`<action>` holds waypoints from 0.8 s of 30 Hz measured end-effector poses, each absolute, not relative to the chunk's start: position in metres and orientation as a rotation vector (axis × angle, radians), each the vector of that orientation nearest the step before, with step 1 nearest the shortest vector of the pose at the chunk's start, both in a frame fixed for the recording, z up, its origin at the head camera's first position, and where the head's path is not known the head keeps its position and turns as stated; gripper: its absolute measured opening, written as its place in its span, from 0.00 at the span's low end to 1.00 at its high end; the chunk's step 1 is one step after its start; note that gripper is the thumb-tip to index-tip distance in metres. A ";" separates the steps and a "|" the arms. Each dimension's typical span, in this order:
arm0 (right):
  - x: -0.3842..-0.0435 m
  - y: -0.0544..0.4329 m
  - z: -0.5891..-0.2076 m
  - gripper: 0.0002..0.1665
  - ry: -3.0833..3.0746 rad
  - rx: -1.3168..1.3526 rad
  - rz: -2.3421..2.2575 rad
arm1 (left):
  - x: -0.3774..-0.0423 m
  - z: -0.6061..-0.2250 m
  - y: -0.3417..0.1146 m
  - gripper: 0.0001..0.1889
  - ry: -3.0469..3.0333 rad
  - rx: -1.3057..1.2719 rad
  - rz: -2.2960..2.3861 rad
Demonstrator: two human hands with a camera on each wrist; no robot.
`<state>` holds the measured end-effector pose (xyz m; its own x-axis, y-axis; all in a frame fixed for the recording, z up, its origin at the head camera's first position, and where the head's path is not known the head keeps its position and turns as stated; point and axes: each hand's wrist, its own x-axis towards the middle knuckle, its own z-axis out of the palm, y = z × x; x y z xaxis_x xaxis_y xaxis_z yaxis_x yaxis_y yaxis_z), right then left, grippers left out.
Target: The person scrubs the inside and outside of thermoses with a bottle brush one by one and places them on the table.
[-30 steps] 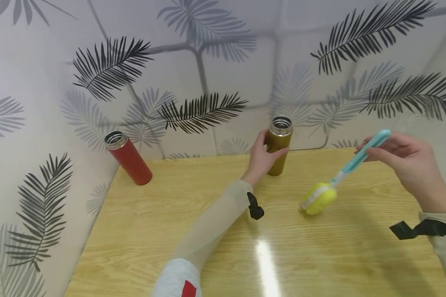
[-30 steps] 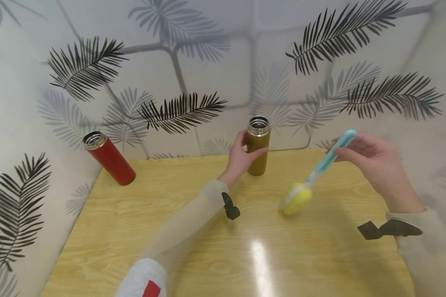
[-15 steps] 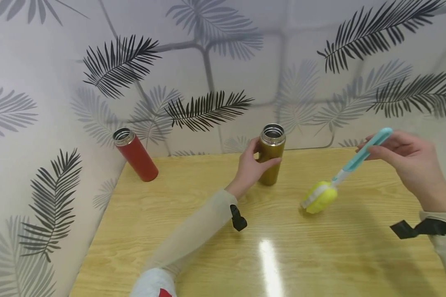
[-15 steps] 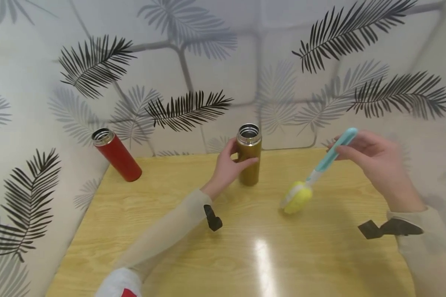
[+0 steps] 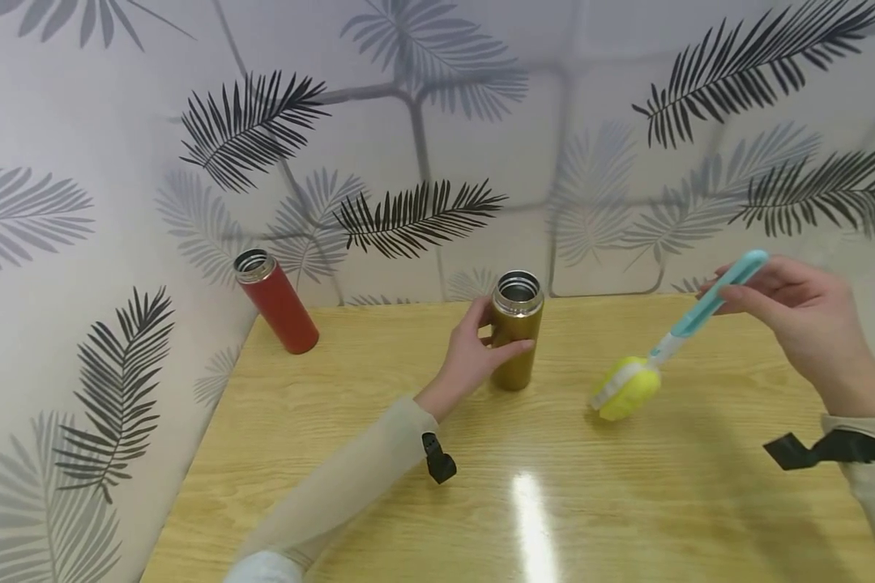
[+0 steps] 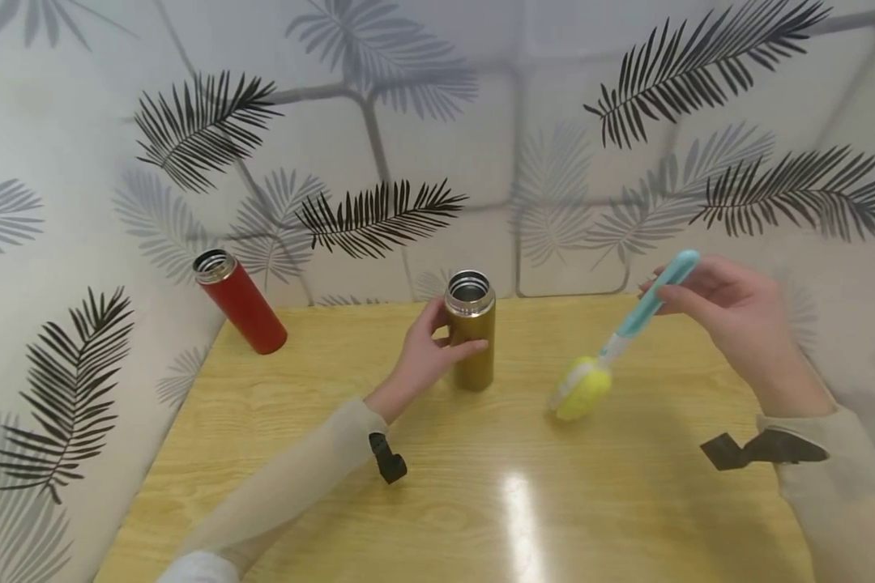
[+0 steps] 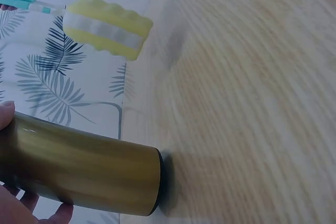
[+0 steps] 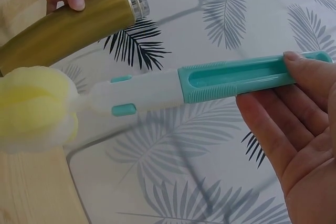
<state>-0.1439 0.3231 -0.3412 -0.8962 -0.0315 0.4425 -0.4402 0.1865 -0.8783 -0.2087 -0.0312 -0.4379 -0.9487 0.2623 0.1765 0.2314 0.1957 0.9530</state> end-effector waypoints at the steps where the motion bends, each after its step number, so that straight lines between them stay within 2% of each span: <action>1: -0.144 0.323 -0.341 0.14 -2.142 0.443 1.764 | -0.206 -0.439 -0.033 0.39 2.402 0.497 1.907; 10: -0.146 0.317 -0.342 0.15 -2.318 0.336 1.467 | -0.191 -0.442 -0.045 0.41 2.371 0.554 1.852; 24: -0.152 0.304 -0.328 0.14 -2.199 0.321 1.601 | -0.184 -0.446 -0.055 0.40 2.335 0.572 1.852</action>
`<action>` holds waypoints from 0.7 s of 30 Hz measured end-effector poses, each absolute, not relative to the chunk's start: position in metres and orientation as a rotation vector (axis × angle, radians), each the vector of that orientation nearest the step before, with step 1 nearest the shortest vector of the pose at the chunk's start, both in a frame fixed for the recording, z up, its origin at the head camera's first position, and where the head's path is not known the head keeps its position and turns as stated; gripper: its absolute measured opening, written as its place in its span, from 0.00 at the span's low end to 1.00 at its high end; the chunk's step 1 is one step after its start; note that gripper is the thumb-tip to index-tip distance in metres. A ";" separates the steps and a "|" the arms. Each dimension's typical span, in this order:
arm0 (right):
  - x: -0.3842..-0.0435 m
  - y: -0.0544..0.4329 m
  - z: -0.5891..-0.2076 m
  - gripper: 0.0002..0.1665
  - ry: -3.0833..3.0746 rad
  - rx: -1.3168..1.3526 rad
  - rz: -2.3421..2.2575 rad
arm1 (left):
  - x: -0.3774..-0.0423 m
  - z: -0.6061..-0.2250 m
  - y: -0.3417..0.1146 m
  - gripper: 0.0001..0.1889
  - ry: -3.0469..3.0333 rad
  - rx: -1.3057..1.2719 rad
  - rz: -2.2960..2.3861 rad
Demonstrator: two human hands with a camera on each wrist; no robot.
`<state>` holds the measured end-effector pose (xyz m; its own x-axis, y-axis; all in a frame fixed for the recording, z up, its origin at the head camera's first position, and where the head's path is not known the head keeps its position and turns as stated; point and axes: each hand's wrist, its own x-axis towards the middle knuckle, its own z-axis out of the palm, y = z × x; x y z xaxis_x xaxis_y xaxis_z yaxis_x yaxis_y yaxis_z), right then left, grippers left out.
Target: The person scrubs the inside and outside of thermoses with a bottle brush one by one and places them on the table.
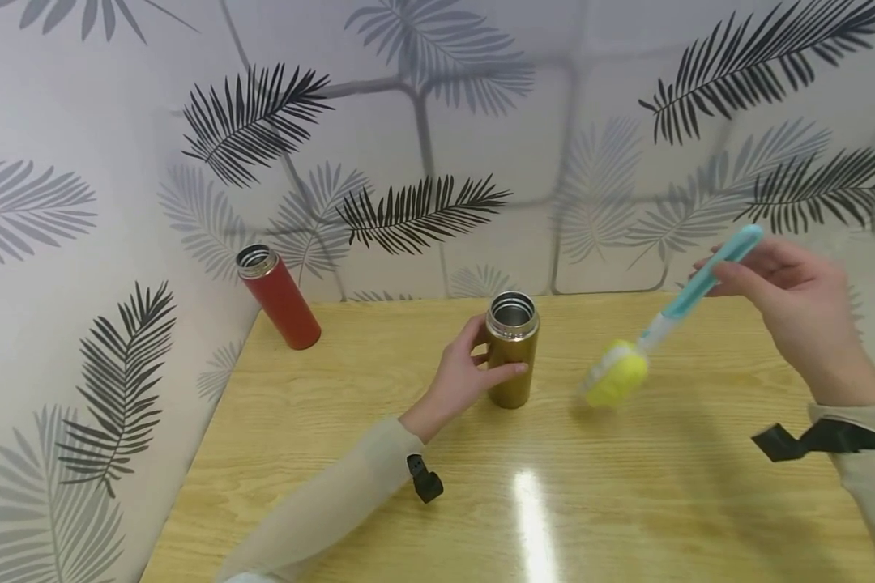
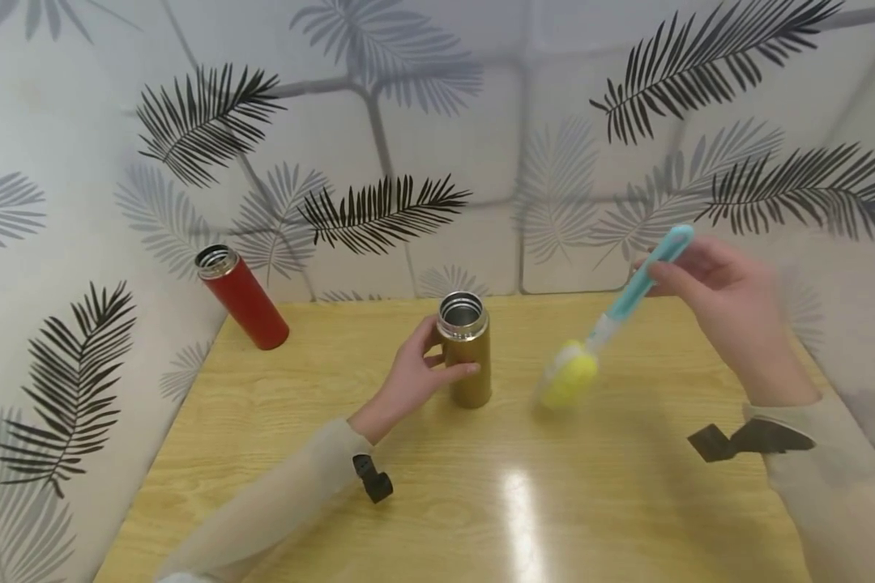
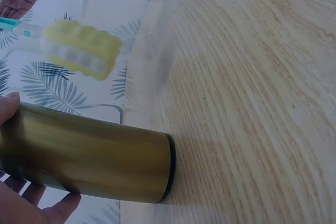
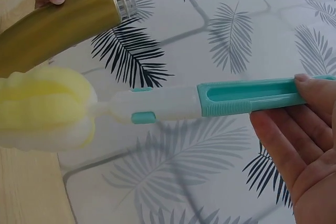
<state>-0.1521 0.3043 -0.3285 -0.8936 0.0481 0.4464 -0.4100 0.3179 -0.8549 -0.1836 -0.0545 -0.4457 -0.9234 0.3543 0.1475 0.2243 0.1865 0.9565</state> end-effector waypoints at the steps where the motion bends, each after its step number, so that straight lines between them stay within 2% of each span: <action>1: -0.152 0.303 -0.326 0.13 -2.163 0.330 1.627 | -0.183 -0.446 -0.055 0.40 2.335 0.573 1.849; 9: -0.153 0.294 -0.301 0.12 -1.972 0.363 1.640 | -0.183 -0.447 -0.055 0.41 2.342 0.571 1.828; 15: -0.157 0.288 -0.291 0.13 -1.692 0.491 1.767 | -0.182 -0.448 -0.056 0.40 2.332 0.592 1.840; 21: -0.159 0.284 -0.280 0.12 -1.627 0.458 1.721 | -0.182 -0.450 -0.056 0.39 2.327 0.590 1.863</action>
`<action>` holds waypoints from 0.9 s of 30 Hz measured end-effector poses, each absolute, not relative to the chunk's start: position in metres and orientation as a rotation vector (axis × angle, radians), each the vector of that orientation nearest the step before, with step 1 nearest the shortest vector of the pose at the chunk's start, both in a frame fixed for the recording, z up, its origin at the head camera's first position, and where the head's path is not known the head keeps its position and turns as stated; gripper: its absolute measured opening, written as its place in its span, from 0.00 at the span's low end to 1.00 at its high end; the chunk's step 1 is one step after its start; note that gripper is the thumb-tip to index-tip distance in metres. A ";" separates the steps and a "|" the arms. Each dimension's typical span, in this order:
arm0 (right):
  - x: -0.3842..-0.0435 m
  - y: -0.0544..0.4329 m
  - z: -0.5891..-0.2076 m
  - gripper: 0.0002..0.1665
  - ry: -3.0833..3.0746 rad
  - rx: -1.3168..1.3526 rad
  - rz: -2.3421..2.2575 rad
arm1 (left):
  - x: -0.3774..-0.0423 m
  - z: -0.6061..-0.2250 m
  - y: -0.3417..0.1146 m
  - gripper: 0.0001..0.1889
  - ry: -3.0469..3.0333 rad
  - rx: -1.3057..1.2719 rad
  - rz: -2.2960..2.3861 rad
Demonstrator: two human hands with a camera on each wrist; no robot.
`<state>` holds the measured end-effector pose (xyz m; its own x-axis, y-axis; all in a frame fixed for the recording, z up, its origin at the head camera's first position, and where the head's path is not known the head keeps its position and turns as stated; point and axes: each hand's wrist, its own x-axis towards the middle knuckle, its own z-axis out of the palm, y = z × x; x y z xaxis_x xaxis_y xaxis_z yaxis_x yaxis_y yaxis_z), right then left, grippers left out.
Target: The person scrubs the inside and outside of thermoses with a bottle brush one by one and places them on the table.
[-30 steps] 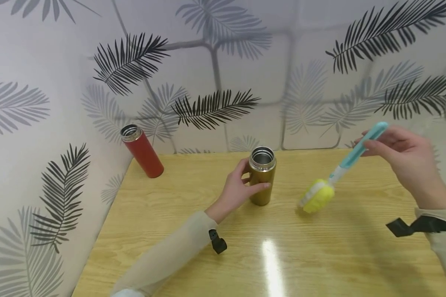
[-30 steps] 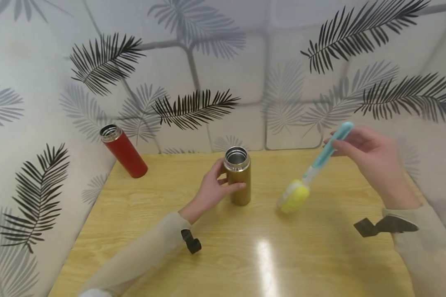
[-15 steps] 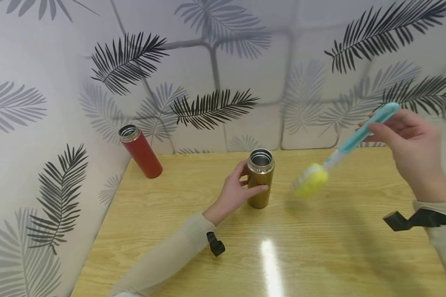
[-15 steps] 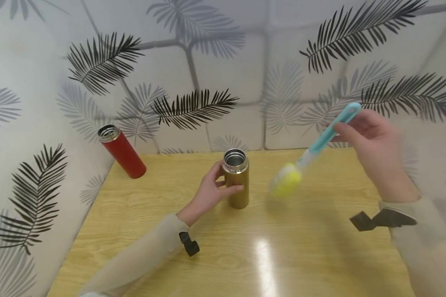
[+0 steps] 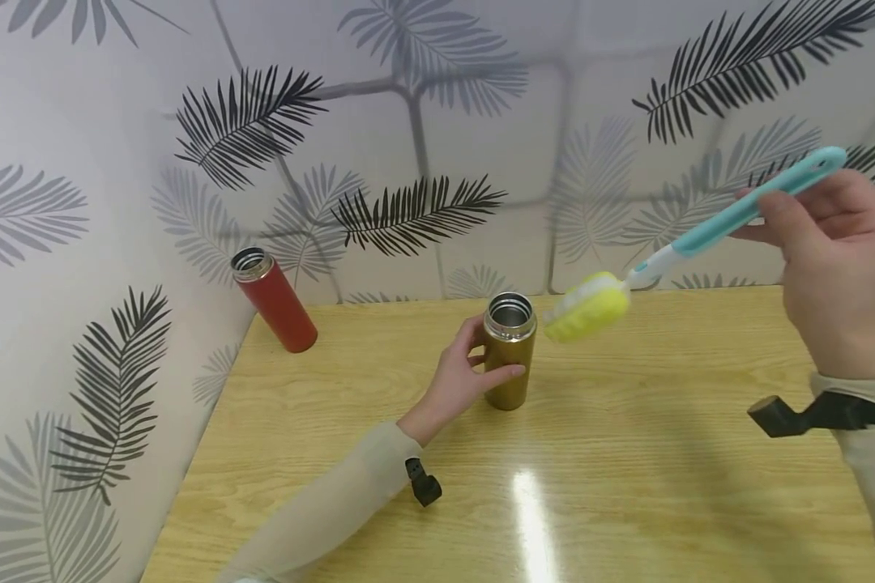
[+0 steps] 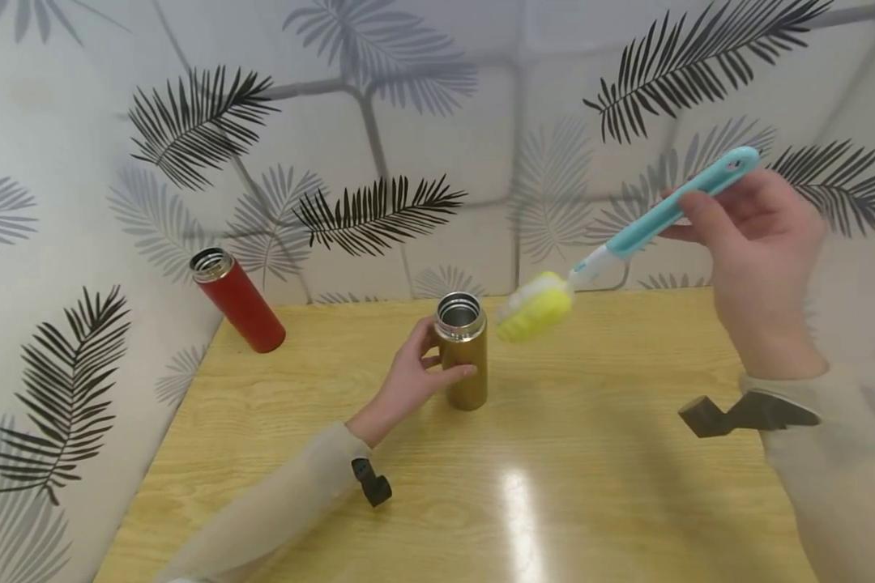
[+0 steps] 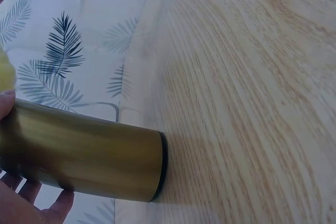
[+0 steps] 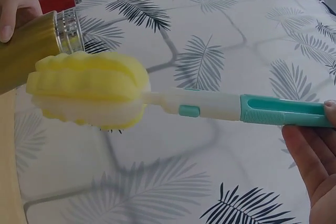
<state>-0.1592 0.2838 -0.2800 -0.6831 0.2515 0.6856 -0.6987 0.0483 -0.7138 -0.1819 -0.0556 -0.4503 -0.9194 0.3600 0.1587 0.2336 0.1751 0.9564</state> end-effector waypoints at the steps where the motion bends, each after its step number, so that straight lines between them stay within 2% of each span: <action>1: -0.160 0.283 -0.278 0.12 -1.616 0.463 1.727 | -0.182 -0.451 -0.055 0.39 2.326 0.586 1.867; 7: -0.162 0.278 -0.268 0.11 -1.465 0.570 1.867 | -0.183 -0.453 -0.055 0.39 2.327 0.574 1.875; 17: -0.165 0.268 -0.255 0.15 -1.299 0.518 1.983 | -0.182 -0.457 -0.055 0.39 2.319 0.571 1.879; 24: -0.168 0.254 -0.247 0.12 -1.320 0.584 1.931 | -0.182 -0.459 -0.054 0.38 2.304 0.583 1.892; 27: -0.168 0.246 -0.243 0.14 -1.304 0.614 1.945 | -0.182 -0.458 -0.054 0.38 2.306 0.590 1.892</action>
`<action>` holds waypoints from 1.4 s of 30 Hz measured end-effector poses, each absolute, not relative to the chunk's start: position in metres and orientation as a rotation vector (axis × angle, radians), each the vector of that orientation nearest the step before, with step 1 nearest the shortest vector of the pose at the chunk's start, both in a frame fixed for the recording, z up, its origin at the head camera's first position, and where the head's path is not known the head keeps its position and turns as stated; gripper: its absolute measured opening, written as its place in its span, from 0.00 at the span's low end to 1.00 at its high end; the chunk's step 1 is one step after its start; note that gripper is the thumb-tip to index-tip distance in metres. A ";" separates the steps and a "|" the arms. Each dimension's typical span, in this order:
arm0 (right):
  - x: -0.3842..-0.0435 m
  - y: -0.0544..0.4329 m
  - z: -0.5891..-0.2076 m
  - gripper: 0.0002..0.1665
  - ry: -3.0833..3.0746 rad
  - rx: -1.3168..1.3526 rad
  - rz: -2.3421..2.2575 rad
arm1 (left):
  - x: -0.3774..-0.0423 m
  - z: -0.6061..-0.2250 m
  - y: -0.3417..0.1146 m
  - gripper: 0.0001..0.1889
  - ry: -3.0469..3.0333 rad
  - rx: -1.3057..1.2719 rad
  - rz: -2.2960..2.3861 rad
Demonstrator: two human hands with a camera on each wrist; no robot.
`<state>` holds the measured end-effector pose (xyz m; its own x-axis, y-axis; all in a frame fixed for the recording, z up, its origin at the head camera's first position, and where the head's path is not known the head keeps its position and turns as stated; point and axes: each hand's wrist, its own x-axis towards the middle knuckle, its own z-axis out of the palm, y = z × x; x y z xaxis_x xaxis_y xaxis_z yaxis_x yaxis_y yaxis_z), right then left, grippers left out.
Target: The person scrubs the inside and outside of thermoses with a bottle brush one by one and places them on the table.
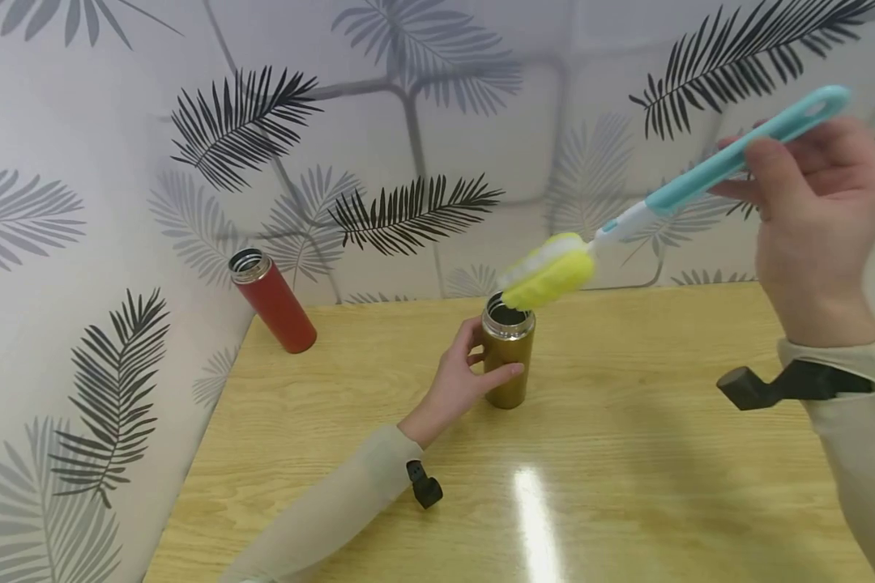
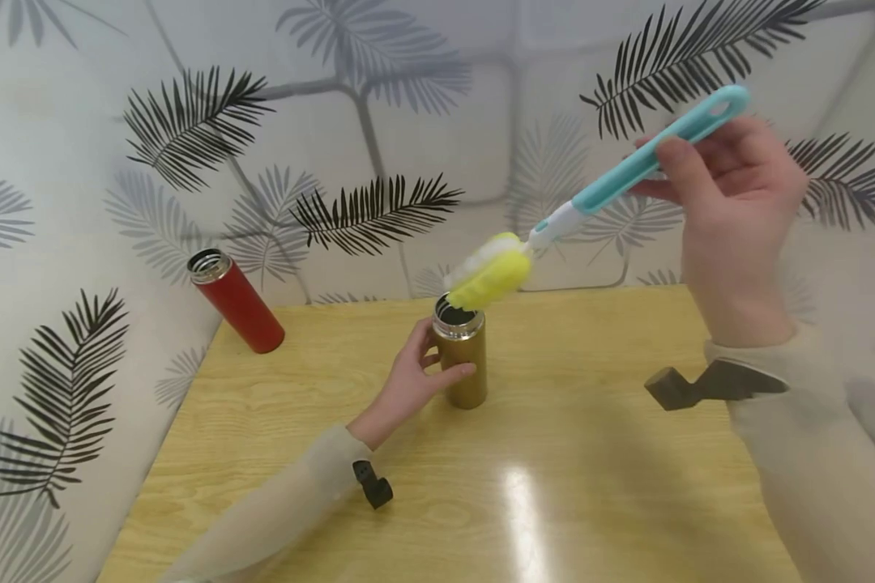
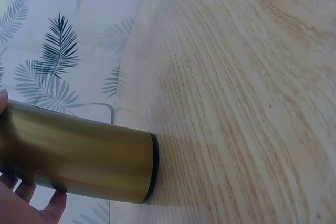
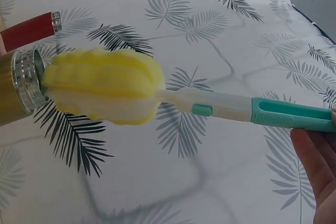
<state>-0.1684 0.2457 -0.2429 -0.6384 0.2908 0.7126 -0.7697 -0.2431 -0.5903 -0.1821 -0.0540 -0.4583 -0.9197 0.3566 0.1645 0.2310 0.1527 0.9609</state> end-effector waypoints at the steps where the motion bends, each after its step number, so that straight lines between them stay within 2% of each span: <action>1: -0.169 0.243 -0.242 0.15 -1.300 0.619 1.949 | -0.182 -0.458 -0.054 0.38 2.306 0.591 1.890; 15: -0.176 0.230 -0.240 0.14 -1.385 0.634 1.858 | -0.182 -0.458 -0.054 0.38 2.321 0.609 1.891; 28: -0.174 0.217 -0.229 0.13 -1.493 0.765 1.820 | -0.182 -0.459 -0.052 0.37 2.299 0.584 1.908; 42: -0.178 0.200 -0.229 0.08 -1.807 0.749 1.616 | -0.185 -0.458 -0.053 0.36 2.280 0.524 1.941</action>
